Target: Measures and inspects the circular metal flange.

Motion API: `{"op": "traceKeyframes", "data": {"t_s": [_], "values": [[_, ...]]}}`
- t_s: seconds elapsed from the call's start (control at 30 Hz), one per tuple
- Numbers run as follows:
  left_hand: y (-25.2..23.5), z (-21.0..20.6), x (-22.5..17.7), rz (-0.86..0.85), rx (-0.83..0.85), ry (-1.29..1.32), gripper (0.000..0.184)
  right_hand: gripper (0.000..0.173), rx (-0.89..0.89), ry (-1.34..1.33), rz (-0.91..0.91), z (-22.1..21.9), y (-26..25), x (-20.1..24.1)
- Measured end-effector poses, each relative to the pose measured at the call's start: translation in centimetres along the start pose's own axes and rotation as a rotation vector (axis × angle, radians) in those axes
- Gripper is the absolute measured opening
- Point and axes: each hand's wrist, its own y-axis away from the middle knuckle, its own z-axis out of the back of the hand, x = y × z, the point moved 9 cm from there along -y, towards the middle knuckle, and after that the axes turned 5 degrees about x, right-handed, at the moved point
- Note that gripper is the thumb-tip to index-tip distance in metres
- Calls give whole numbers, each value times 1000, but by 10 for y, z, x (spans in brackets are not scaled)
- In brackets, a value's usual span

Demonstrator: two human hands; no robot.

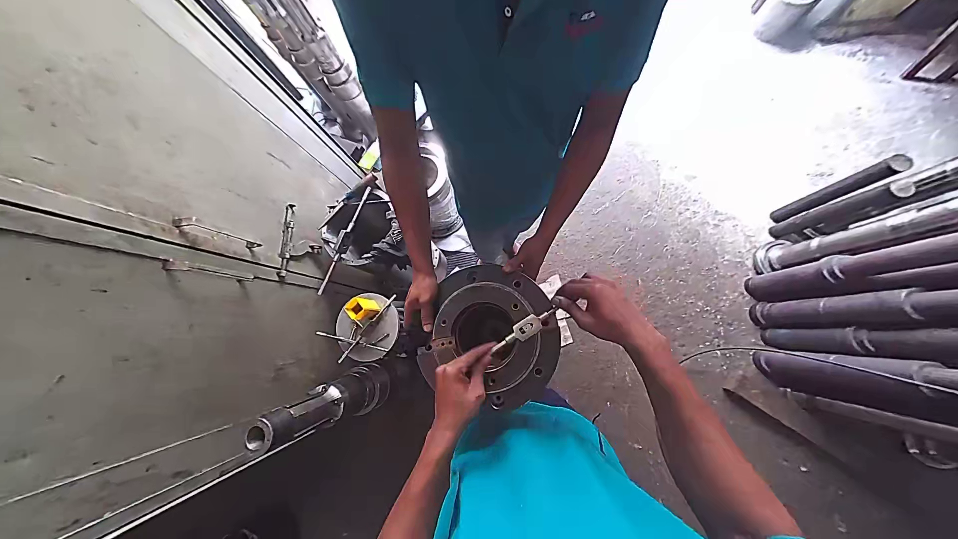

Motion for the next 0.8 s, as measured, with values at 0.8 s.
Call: {"op": "traceKeyframes", "data": {"t_s": [0.8], "values": [[-108,3,-10,136,83,117,20,33,590,-237,-449,-44,64,20]]}}
